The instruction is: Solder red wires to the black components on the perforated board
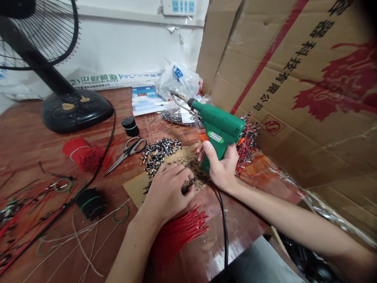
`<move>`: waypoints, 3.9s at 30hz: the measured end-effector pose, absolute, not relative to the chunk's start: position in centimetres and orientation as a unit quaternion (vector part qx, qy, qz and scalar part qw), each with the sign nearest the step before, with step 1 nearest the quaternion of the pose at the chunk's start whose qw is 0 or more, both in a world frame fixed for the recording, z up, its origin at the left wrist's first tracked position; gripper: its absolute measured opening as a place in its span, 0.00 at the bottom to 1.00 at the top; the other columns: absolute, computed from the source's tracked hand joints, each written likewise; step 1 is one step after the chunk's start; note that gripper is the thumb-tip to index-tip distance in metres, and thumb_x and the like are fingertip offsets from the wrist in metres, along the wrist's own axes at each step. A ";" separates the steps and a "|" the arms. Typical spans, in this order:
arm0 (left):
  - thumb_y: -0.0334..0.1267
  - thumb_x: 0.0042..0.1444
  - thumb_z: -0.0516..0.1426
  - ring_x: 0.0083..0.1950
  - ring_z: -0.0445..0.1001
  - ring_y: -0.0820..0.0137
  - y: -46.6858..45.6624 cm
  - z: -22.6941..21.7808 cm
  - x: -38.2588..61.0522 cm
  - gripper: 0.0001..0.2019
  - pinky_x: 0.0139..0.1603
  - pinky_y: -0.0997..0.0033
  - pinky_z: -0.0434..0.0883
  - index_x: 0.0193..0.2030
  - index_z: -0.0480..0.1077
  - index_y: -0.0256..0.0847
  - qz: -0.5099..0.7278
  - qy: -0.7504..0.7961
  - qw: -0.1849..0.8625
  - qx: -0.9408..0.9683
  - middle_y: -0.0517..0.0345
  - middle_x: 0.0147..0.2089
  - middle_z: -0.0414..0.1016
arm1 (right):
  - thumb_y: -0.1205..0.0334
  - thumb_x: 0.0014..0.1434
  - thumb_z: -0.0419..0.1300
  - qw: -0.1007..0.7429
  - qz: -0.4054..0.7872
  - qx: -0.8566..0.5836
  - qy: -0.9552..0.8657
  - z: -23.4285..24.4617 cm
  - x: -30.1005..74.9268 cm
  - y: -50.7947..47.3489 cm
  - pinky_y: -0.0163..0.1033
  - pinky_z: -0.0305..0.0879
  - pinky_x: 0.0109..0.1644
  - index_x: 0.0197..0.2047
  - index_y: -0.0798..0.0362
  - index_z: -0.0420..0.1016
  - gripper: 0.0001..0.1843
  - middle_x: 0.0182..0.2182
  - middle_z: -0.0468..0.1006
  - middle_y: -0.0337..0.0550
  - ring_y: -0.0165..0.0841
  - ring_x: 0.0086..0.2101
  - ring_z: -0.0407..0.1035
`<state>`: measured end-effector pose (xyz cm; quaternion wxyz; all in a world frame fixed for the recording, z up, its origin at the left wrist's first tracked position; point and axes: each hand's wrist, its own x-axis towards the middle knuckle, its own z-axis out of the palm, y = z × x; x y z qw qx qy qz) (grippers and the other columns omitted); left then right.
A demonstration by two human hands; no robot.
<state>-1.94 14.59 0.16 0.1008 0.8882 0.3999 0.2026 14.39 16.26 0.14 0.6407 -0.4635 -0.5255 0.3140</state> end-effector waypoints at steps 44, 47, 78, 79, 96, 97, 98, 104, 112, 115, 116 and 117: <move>0.37 0.60 0.54 0.44 0.71 0.69 14.4 0.2 -1.6 0.06 0.49 0.62 0.56 0.43 0.68 0.43 0.213 0.399 0.110 0.885 0.61 0.39 0.75 | 0.48 0.61 0.56 0.630 0.291 -0.490 -0.527 -0.1 14.9 16.8 0.25 0.67 0.33 0.40 0.61 0.67 0.21 0.32 0.74 0.44 0.16 0.27 0.67; 0.35 0.60 0.54 0.44 0.72 0.70 14.4 0.1 -1.6 0.08 0.50 0.62 0.57 0.46 0.67 0.44 0.223 0.398 0.124 0.881 0.62 0.39 0.75 | 0.49 0.60 0.56 0.632 0.284 -0.493 -0.526 -0.2 14.9 16.9 0.25 0.67 0.33 0.41 0.61 0.67 0.20 0.32 0.75 0.43 0.16 0.27 0.68; 0.39 0.59 0.52 0.43 0.70 0.68 14.7 0.4 -1.7 0.07 0.48 0.62 0.59 0.37 0.69 0.41 0.200 0.412 0.083 0.885 0.59 0.38 0.72 | 0.47 0.60 0.56 0.608 0.261 -0.512 -0.548 -0.7 15.2 16.8 0.27 0.66 0.40 0.43 0.61 0.70 0.22 0.35 0.74 0.46 0.17 0.34 0.65; 0.39 0.59 0.52 0.43 0.70 0.68 14.7 0.7 -1.9 0.07 0.47 0.62 0.58 0.37 0.69 0.41 0.199 0.415 0.079 0.884 0.59 0.38 0.72 | 0.47 0.60 0.56 0.608 0.261 -0.512 -0.548 -0.7 15.2 16.8 0.27 0.66 0.40 0.43 0.60 0.70 0.22 0.35 0.74 0.45 0.17 0.33 0.65; 0.44 0.52 0.53 0.39 0.72 0.66 15.5 4.6 -5.1 0.09 0.41 0.66 0.59 0.31 0.72 0.45 -0.043 0.548 0.141 0.824 0.63 0.35 0.76 | 0.43 0.59 0.56 0.587 0.246 -0.537 -0.553 -0.7 15.2 17.0 0.28 0.65 0.42 0.47 0.63 0.70 0.28 0.36 0.73 0.47 0.18 0.34 0.62; 0.45 0.52 0.53 0.38 0.72 0.66 15.5 4.7 -5.1 0.09 0.42 0.66 0.59 0.31 0.73 0.46 -0.045 0.550 0.139 0.822 0.63 0.35 0.76 | 0.43 0.59 0.56 0.585 0.247 -0.539 -0.553 -0.7 15.2 16.9 0.28 0.65 0.42 0.46 0.63 0.71 0.28 0.36 0.72 0.47 0.18 0.34 0.62; 0.45 0.53 0.53 0.39 0.72 0.66 15.5 4.7 -5.2 0.10 0.42 0.66 0.60 0.31 0.73 0.46 -0.047 0.551 0.142 0.821 0.64 0.35 0.76 | 0.43 0.59 0.56 0.584 0.247 -0.541 -0.553 -0.7 15.2 16.9 0.28 0.65 0.42 0.45 0.63 0.71 0.28 0.35 0.72 0.47 0.18 0.33 0.62; 0.46 0.54 0.54 0.37 0.72 0.67 15.6 4.5 -5.5 0.10 0.40 0.67 0.60 0.33 0.75 0.48 -0.041 0.546 0.150 0.823 0.64 0.35 0.77 | 0.41 0.59 0.56 0.582 0.255 -0.546 -0.547 -0.7 15.1 16.9 0.28 0.64 0.41 0.44 0.62 0.70 0.28 0.34 0.71 0.47 0.18 0.33 0.61; 0.45 0.53 0.57 0.33 0.69 0.71 15.7 4.1 -5.9 0.08 0.35 0.70 0.59 0.30 0.74 0.46 0.017 0.548 0.196 0.813 0.64 0.31 0.75 | 0.43 0.58 0.57 0.588 0.300 -0.532 -0.530 -0.8 15.1 16.9 0.27 0.65 0.38 0.44 0.63 0.68 0.28 0.35 0.72 0.47 0.16 0.32 0.61; 0.44 0.52 0.58 0.29 0.66 0.75 15.8 4.0 -6.1 0.08 0.32 0.72 0.59 0.29 0.73 0.45 0.066 0.542 0.231 0.806 0.65 0.27 0.72 | 0.43 0.59 0.56 0.586 0.344 -0.515 -0.522 -0.1 14.9 16.8 0.25 0.65 0.36 0.45 0.62 0.66 0.26 0.36 0.72 0.47 0.15 0.31 0.63; 0.44 0.53 0.58 0.27 0.65 0.76 15.8 3.9 -6.2 0.07 0.31 0.73 0.59 0.29 0.73 0.44 0.088 0.538 0.245 0.802 0.65 0.26 0.71 | 0.43 0.59 0.55 0.584 0.365 -0.506 -0.520 0.3 14.8 16.8 0.24 0.65 0.34 0.47 0.61 0.65 0.27 0.36 0.73 0.46 0.15 0.30 0.63; 0.44 0.53 0.59 0.26 0.64 0.77 15.8 3.7 -6.1 0.07 0.30 0.74 0.60 0.30 0.73 0.44 0.116 0.534 0.258 0.797 0.66 0.25 0.70 | 0.43 0.60 0.55 0.581 0.387 -0.496 -0.517 0.7 14.7 16.8 0.23 0.65 0.32 0.50 0.60 0.63 0.27 0.37 0.73 0.46 0.14 0.29 0.64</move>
